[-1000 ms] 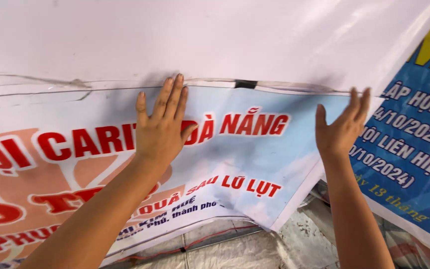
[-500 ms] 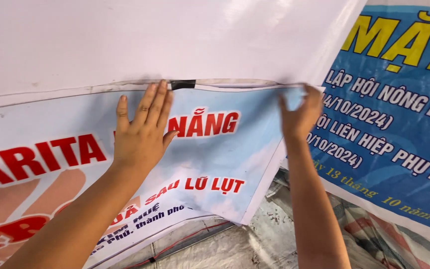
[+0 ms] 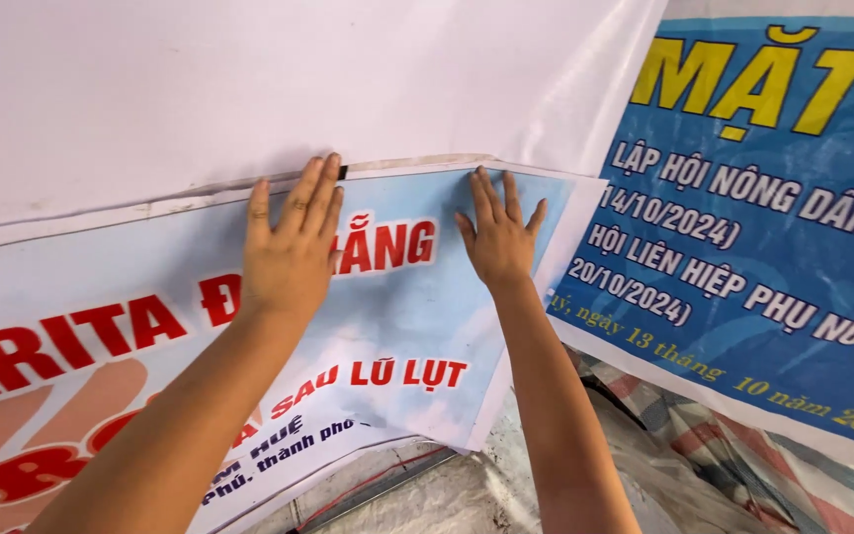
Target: Connecting electrical wires to a light socket component using a screwdriver and then smoothing and positioning a large banner.
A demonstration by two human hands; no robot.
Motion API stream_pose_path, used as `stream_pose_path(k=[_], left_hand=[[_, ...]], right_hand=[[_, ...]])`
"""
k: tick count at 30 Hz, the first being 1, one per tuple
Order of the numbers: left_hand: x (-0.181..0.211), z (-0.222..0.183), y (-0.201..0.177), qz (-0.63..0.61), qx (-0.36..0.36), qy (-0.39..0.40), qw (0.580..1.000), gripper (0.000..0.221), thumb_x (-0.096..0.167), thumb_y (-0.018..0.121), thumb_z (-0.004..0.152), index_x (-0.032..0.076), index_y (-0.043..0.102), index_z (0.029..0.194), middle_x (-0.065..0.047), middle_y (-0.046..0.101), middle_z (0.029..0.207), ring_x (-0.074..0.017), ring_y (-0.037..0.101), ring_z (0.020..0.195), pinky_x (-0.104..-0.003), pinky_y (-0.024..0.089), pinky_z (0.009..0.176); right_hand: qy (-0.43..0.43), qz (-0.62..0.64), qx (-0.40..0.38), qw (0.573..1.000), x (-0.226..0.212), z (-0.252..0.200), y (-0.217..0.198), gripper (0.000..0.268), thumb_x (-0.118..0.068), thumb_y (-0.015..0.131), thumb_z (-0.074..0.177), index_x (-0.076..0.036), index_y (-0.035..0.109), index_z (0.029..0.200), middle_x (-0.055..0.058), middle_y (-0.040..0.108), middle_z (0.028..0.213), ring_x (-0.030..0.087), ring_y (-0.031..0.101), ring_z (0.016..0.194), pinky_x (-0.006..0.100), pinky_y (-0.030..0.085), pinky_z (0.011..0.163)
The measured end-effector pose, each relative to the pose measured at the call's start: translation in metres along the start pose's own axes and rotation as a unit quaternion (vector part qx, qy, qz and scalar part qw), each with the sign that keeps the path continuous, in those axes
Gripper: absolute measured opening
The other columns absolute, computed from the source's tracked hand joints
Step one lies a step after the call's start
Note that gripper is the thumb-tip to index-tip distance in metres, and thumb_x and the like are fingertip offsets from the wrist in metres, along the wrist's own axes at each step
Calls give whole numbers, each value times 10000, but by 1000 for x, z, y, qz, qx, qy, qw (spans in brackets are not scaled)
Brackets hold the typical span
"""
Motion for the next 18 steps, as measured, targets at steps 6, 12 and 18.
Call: stream_pose_path(k=[6,12,18], left_hand=[[-12,-9,2,72,-3,13,997,769,565,507,957,254,314,1634,-44,51,1815,-235,10,1660,-622,37,1253],[-23,-10,-3,153,-23,13,988,734,597,403,986,363,233,1660,-5,29,1830,-217,-5,1666,-607,35,1248],[-12,-9,-15,144,-3,23,989,742,598,460,971,267,333,1623,-27,101,1822,-215,40,1665,-586,100,1249]], right_hand=[[86,-44,-54,994,63,4,8,659,-554,275,1111,-307,31,1671,-78,375,1654,197,114,1595,749,15,1193],[132,-39,-60,989,105,1,11,685,-556,320,1096,-275,90,1677,-34,424,1626,207,136,1592,747,42,1189],[132,74,142,978,127,2,36,623,-280,565,1054,-210,322,1623,94,609,1464,242,393,1491,526,488,1078]])
Point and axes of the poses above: each hand's wrist, its own z-axis towards the middle knuckle, its own y-axis out of the palm, x = y × z, the point moved 6 cm from there along z, towards the middle knuckle
